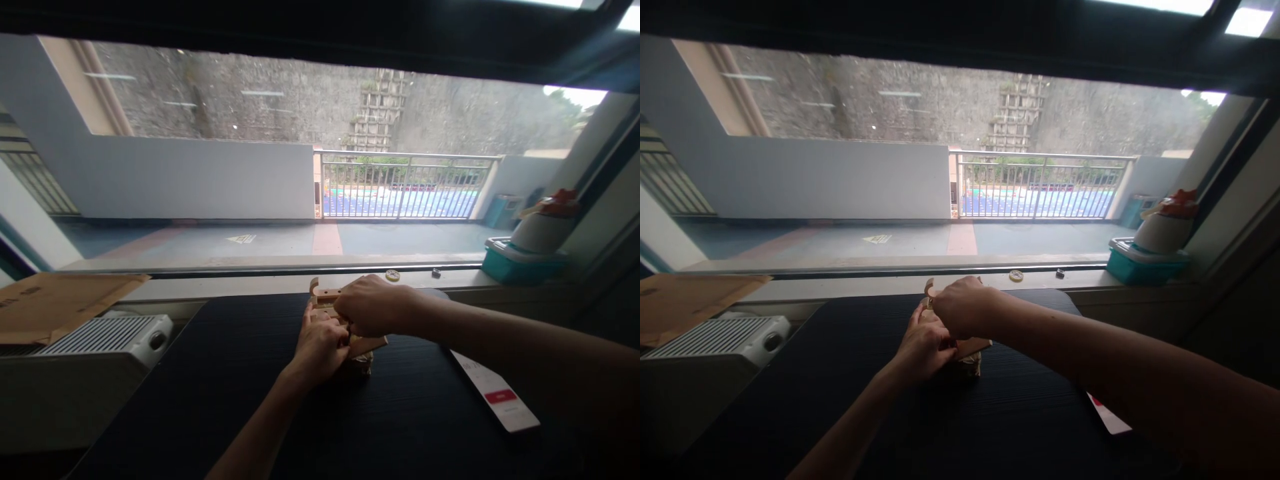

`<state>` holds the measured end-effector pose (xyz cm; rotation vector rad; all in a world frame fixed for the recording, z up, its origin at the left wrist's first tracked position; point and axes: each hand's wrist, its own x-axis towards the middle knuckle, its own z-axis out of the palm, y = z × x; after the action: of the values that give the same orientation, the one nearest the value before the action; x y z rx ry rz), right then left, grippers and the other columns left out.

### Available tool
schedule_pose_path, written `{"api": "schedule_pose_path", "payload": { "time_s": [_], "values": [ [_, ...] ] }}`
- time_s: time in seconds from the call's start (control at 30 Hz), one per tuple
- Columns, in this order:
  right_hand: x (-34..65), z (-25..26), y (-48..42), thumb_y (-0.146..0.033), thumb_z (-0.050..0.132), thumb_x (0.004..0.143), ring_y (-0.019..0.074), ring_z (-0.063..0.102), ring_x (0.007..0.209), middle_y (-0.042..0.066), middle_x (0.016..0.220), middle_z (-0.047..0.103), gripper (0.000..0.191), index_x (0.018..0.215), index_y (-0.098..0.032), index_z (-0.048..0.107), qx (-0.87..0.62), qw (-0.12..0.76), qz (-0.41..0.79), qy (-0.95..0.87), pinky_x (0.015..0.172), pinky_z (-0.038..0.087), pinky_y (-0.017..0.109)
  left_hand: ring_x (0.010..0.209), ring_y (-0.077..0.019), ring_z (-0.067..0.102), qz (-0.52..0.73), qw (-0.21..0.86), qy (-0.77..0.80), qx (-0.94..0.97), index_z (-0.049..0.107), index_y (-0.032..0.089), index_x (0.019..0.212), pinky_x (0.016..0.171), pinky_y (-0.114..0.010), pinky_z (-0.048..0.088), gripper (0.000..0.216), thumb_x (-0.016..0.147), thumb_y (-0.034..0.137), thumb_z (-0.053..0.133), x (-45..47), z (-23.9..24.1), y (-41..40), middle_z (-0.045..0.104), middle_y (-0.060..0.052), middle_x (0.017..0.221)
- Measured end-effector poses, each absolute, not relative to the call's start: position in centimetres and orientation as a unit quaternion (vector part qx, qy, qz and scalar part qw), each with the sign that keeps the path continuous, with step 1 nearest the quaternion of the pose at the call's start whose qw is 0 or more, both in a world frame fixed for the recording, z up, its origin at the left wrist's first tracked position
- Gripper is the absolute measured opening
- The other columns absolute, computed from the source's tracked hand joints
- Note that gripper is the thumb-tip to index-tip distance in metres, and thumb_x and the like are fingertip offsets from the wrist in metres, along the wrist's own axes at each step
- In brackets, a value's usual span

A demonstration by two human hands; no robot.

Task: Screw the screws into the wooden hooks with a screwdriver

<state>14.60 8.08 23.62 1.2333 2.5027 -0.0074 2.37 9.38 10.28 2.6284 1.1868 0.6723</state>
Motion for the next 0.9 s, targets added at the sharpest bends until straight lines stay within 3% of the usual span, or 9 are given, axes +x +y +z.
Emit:
{"api": "schedule_pose_path", "payload": {
  "time_s": [0.17,0.3,0.43,0.67,0.9],
  "values": [
    [14.3,23.2,8.5,-0.011,0.058,0.074,0.0164,0.056,0.072,0.006,0.076,0.064,0.011,0.08,-0.012,0.067,0.408,0.178,-0.023,0.895,0.057,0.033,0.026,0.1,-0.0269,0.057,0.22,0.093,0.409,0.881,0.069,0.023,0.058,0.108,-0.058,0.016,0.021,0.076,0.031,0.063,2.6,10.9,9.0,0.07,-0.001,0.073],
    [15.3,22.1,9.5,-0.021,0.057,0.077,0.0149,0.054,0.07,0.006,0.078,0.064,0.015,0.084,-0.012,0.067,0.43,0.16,-0.038,0.888,0.056,0.033,0.025,0.099,-0.0256,0.056,0.212,0.091,0.407,0.884,0.071,0.025,0.064,0.108,-0.06,0.013,0.015,0.075,0.024,0.061,2.6,10.8,9.0,0.07,0.0,0.082],
    [15.9,22.5,9.5,-0.026,0.055,0.079,0.0138,0.053,0.065,0.006,0.079,0.063,0.019,0.085,-0.012,0.066,0.464,0.155,-0.048,0.871,0.052,0.031,0.024,0.095,-0.0233,0.056,0.204,0.095,0.399,0.889,0.072,0.026,0.067,0.108,-0.058,0.011,0.016,0.076,0.021,0.06,2.4,10.5,9.2,0.07,0.001,0.075],
    [15.2,23.7,7.5,-0.011,0.057,0.079,0.0155,0.057,0.074,0.005,0.081,0.065,0.008,0.079,-0.012,0.066,0.403,0.178,0.005,0.898,0.059,0.032,0.026,0.097,-0.0248,0.055,0.219,0.074,0.406,0.884,0.069,0.023,0.06,0.108,-0.057,0.015,0.018,0.076,0.027,0.061,2.5,10.4,9.2,0.069,-0.001,0.078],
    [15.3,22.2,7.9,-0.013,0.055,0.082,0.0154,0.057,0.068,0.005,0.077,0.065,0.011,0.08,-0.012,0.066,0.44,0.172,0.008,0.881,0.055,0.031,0.026,0.097,-0.0239,0.056,0.214,0.09,0.409,0.882,0.069,0.024,0.063,0.109,-0.058,0.009,0.014,0.074,0.022,0.062,2.6,10.4,9.2,0.07,0.001,0.079]
  ]
}}
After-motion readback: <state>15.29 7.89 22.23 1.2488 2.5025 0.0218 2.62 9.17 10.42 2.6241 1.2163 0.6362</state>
